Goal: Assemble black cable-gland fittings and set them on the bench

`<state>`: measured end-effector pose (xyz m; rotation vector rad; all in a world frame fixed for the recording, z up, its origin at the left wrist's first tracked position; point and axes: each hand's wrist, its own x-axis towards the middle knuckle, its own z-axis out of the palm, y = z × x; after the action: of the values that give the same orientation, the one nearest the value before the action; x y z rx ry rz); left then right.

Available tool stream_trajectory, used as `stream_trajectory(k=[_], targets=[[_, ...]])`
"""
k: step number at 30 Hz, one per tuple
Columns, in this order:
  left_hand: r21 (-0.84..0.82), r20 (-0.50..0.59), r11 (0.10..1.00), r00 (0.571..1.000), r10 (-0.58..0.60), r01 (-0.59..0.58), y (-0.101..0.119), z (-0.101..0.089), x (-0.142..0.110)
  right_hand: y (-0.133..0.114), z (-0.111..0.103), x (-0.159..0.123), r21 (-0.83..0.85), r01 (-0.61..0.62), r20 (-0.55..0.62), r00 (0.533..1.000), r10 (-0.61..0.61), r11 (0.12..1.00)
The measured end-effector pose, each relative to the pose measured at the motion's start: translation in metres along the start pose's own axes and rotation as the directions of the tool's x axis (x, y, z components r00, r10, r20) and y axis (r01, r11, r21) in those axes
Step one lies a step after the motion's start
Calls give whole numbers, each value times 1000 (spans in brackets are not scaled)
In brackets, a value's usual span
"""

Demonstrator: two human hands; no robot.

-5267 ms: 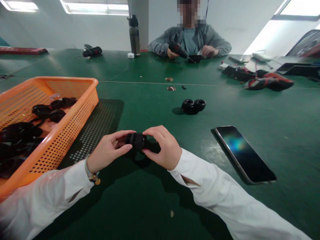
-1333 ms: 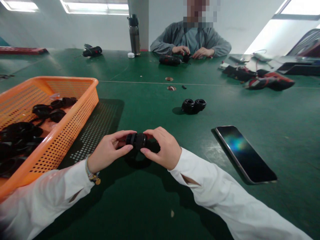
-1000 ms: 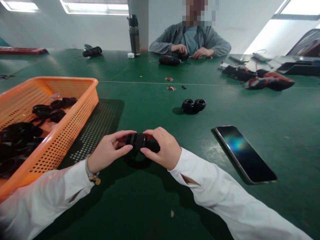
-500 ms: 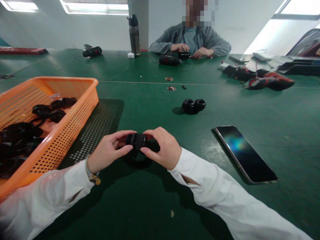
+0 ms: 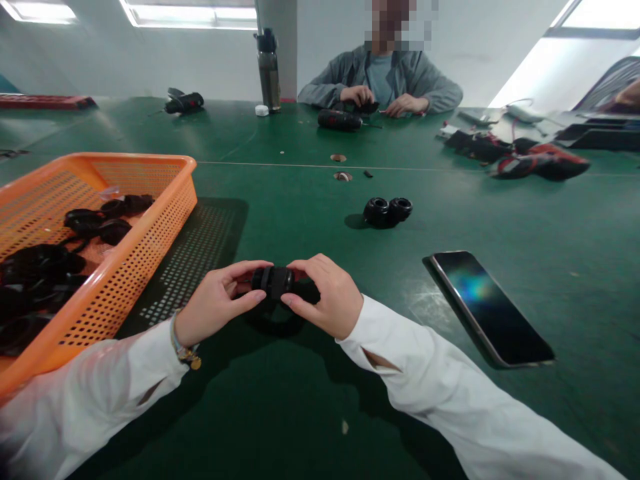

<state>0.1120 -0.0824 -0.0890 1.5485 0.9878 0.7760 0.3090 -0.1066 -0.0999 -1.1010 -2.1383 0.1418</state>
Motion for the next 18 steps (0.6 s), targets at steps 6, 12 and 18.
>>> stream_trajectory(k=[6, 12, 18], targets=[[7, -2, 1000, 1000, 4, -4, -1, 0, 0, 1, 0, 0, -3, 0, 10, 1000, 0, 1000], [15, -2, 1000, 1000, 7, -7, 0, 0, 0, 2, 0, 0, -13, 6, 0, 1000, -6, 1000], [16, 1, 1000, 1000, 9, -9, 0, 0, 0, 2, 0, 0, -23, -7, 15, 1000, 8, 1000]])
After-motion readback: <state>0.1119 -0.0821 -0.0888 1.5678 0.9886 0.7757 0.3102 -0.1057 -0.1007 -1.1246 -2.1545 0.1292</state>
